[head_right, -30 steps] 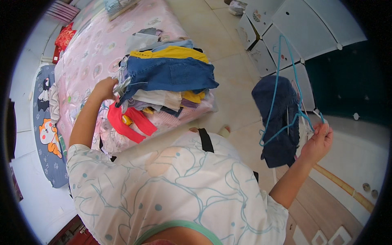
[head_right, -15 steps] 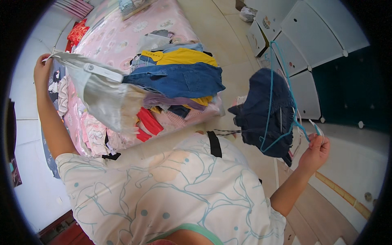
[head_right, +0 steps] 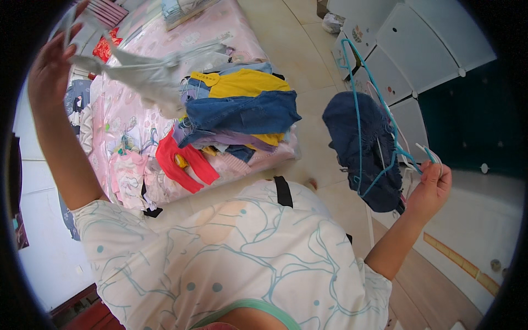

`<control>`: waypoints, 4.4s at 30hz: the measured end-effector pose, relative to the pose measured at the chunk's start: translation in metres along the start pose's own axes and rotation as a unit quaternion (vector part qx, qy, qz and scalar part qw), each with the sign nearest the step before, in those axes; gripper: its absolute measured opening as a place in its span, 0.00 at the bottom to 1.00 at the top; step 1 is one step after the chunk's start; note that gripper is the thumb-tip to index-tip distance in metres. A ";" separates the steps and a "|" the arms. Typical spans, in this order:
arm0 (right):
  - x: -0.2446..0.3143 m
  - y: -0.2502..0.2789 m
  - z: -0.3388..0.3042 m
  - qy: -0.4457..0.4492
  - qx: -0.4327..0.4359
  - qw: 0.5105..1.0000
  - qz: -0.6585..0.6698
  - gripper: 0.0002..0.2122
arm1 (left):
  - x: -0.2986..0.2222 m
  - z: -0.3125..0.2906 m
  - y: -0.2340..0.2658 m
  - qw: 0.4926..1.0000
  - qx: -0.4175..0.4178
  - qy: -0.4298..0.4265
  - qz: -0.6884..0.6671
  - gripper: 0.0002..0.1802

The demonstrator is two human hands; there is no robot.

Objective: The person wipes a storage unit, pulls back a curtain, and then organizes a pile of clothes by placing them onto hangers. The hanged clothes are then placed into a storage compartment.

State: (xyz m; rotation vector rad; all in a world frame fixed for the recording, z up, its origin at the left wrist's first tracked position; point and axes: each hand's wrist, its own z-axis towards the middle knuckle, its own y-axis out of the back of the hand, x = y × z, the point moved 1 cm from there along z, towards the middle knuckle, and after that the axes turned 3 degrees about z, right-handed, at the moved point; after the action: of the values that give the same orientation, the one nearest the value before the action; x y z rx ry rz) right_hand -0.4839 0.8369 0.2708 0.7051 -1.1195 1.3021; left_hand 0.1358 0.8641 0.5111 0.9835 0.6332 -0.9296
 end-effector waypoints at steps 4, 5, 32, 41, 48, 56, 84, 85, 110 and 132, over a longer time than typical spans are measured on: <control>-0.001 0.018 0.002 0.044 0.001 0.999 0.016 0.07 | -0.003 0.010 -0.136 0.981 0.016 -0.015 -0.194 0.32; 0.002 0.018 0.001 0.049 0.015 0.999 0.018 0.07 | 0.009 0.011 -0.143 0.971 0.048 0.005 -0.235 0.33; -0.006 0.021 -0.009 0.016 0.039 0.995 -0.091 0.09 | 0.077 -0.011 -0.401 0.887 0.347 -0.274 0.131 0.41; -0.012 -0.002 0.004 -0.076 0.058 0.995 -0.029 0.08 | 0.070 -0.059 -0.430 0.900 0.393 -0.171 0.075 0.16; -0.067 0.046 0.015 -0.156 -0.041 0.983 0.088 0.08 | 0.073 -0.044 -0.398 0.915 0.364 -0.115 0.129 0.22; -0.143 0.028 -0.018 -0.339 0.080 0.937 -0.034 0.10 | 0.056 -0.030 -0.358 0.948 0.317 0.003 -0.014 0.10; -0.209 -0.051 -0.055 -0.543 0.093 0.826 0.120 0.09 | 0.121 -0.224 -0.277 0.959 -0.030 0.213 0.184 0.12; -0.201 -0.057 -0.053 -0.531 0.095 0.830 0.145 0.11 | 0.130 -0.229 -0.273 0.959 -0.041 0.200 0.196 0.11; -0.106 -0.091 -0.007 -0.394 0.363 0.844 -0.017 0.04 | 0.185 -0.222 -0.254 0.979 0.069 0.161 0.103 0.18; -0.087 -0.050 0.035 -0.384 0.297 0.865 -0.124 0.09 | 0.180 -0.195 -0.193 0.990 -0.046 -0.061 0.115 0.16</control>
State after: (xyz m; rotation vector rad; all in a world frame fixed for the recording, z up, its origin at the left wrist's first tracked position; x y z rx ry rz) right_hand -0.4353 0.7630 0.2120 1.8910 -1.1692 1.1554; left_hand 0.0432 0.9277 0.2022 0.8891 0.4448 -0.7443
